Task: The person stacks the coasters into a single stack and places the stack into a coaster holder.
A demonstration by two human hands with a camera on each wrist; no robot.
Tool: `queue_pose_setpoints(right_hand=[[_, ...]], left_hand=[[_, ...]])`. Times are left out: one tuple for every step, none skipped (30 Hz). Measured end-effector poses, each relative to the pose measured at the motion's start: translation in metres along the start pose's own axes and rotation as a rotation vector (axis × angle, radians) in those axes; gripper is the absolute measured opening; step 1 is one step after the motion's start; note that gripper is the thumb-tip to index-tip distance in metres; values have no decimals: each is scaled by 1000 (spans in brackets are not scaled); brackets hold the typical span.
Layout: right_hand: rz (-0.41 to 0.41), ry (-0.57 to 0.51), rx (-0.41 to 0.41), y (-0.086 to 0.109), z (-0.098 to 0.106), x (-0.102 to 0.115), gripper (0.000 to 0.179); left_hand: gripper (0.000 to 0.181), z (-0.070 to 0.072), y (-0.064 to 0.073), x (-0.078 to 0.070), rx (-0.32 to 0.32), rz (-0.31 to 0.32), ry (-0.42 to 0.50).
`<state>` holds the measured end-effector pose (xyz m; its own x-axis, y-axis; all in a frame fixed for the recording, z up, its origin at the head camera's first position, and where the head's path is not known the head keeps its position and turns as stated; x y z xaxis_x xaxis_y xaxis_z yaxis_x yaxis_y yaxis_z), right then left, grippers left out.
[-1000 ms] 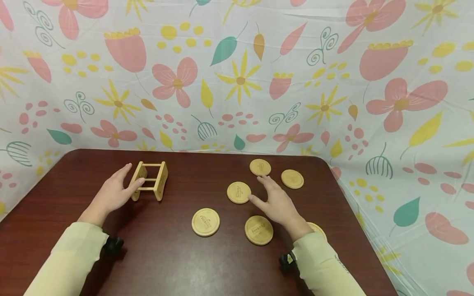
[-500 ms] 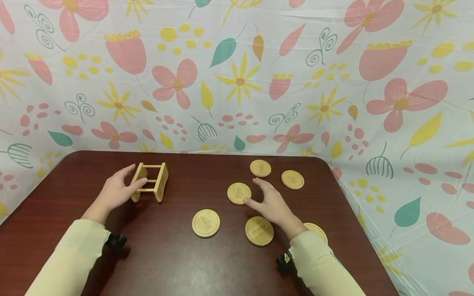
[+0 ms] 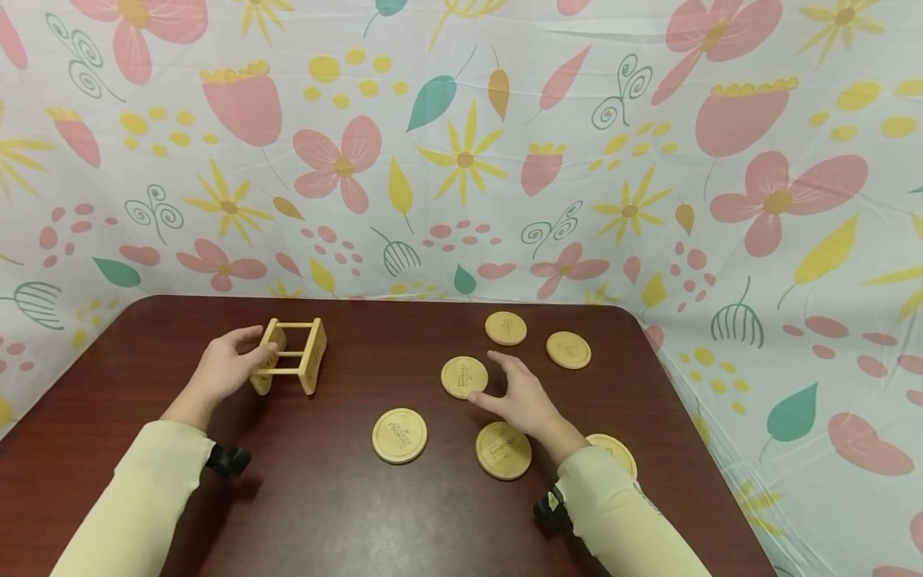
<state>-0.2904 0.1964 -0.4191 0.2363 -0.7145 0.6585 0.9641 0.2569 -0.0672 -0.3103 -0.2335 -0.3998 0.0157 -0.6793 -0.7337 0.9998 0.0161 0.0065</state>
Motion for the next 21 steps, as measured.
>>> queue_pose_setpoints(right_hand=[[-4, -2, 2, 0, -1, -1, 85], [-7, -3, 3, 0, -1, -1, 85], [-10, -4, 4, 0, -2, -2, 85], [-11, -7, 5, 0, -2, -2, 85], [-15, -11, 5, 0, -2, -3, 84], [-15, -12, 4, 0, -2, -3, 83], [-16, -14, 4, 0, -3, -3, 82], [-17, -15, 5, 1, -3, -3, 81], [-19, -18, 4, 1, -4, -3, 80], [-21, -21, 5, 1, -4, -3, 79], [-22, -21, 6, 2, -5, -3, 78], [-22, -23, 6, 2, -5, -3, 76], [-20, -23, 8, 2, -5, -3, 75], [-20, -24, 7, 1, -5, -4, 74], [-21, -24, 6, 1, -5, -4, 73], [-20, -21, 5, 1, -5, -5, 72], [-15, -16, 3, 0, -5, -5, 72], [-14, -14, 1, 0, -5, -6, 71], [-12, -11, -1, -1, -5, -6, 71], [-15, -12, -3, -1, -4, -6, 71], [-14, -11, -3, -2, -5, -6, 71]], left_hand=[[66, 0, 0, 1, 0, 10, 19], [65, 1, -1, 3, 2, 20, 38], [63, 1, -1, 4, 3, 28, 55], [62, 1, -2, 6, 5, 35, 66], [61, 1, -3, 8, 7, 43, 77], [60, 1, -3, 9, 12, 52, 86], [60, 0, -4, 12, 20, 60, 97], [59, -1, -5, 14, 26, 68, 108], [59, -2, -6, 16, 32, 77, 121], [58, -3, -6, 18, 35, 87, 137], [57, -4, -7, 20, 38, 97, 154], [57, -5, -8, 22, 40, 105, 170], [57, -5, -8, 24, 40, 111, 191], [57, -6, -9, 24, 38, 113, 214], [57, -7, -9, 25, 37, 117, 239], [57, -8, -10, 25, 35, 119, 262], [57, -9, -10, 26, 35, 120, 284], [57, -9, -11, 26, 34, 121, 306], [57, -10, -11, 27, 34, 123, 327], [57, -11, -11, 27, 34, 125, 346], [58, -12, -12, 28, 34, 130, 360]])
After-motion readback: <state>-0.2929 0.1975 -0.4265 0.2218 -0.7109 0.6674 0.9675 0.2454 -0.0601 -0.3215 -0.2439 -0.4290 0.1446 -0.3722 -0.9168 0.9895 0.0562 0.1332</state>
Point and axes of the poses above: each hand's wrist, its own y-axis away from the middle knuckle, its own z-axis out of the back of the hand, x = y × z, the point moved 9 cm from there along -y, towards the middle knuckle, and after that the axes turned 3 degrees about -y, right-handed, at the moved point
